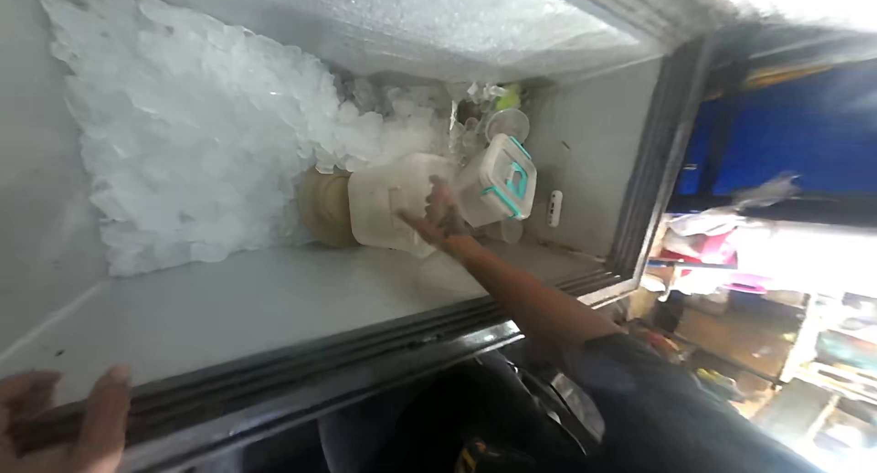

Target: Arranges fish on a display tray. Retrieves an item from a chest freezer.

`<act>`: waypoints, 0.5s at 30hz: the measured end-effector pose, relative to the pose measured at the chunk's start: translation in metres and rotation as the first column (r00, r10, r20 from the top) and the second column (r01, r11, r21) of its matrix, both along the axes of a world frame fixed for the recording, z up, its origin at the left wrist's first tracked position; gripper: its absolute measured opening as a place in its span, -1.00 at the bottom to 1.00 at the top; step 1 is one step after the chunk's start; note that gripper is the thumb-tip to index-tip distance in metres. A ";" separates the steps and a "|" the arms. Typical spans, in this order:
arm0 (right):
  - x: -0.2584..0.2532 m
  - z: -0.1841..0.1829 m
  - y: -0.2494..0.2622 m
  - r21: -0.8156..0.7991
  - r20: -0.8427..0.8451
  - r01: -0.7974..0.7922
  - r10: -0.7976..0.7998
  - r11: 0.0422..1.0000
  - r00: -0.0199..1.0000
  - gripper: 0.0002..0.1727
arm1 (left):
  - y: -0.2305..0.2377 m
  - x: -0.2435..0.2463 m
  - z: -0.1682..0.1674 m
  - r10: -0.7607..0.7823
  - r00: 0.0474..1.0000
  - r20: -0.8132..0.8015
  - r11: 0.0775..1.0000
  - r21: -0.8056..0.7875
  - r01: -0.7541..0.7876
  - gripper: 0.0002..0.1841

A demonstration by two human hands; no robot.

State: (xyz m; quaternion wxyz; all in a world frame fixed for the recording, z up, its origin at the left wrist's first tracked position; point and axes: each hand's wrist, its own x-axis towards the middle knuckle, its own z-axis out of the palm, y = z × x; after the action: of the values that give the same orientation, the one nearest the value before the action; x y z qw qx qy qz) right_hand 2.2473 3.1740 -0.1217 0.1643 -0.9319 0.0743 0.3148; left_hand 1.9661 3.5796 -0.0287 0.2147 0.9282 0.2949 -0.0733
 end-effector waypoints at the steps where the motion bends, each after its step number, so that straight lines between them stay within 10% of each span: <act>1: -0.006 0.008 -0.024 0.008 0.044 0.084 -0.085 0.996 0.995 0.13 | -0.002 0.006 0.001 0.055 0.996 -0.067 0.998 -0.007 -0.055 -0.34; 5: 0.031 0.024 -0.140 -0.120 0.272 0.533 -0.488 0.838 0.829 0.02 | -0.062 0.111 0.010 -0.033 0.952 -0.305 0.927 -0.366 -0.085 -0.29; 8: 0.069 0.004 -0.213 0.098 0.121 0.794 -0.799 0.600 0.589 0.09 | -0.162 0.199 -0.034 -0.327 0.891 -0.313 0.710 -0.704 0.013 -0.08; 11: 0.089 -0.012 -0.220 0.234 -0.036 0.828 -0.847 0.509 0.530 -0.18 | -0.255 0.261 -0.088 -0.218 0.874 -0.434 0.539 -0.800 -0.264 0.03; 15: 0.093 -0.013 -0.207 0.409 -0.140 0.859 -0.909 0.309 0.393 -0.26 | -0.317 0.288 -0.119 0.020 0.854 -0.519 0.743 -0.564 -0.360 0.03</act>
State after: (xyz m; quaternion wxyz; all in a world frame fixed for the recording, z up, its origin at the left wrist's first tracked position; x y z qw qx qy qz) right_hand 2.3404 2.9669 -0.1344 0.5086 -0.6943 0.4934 0.1257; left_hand 2.2546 3.2626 -0.1479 0.4456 0.7125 0.3916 -0.3748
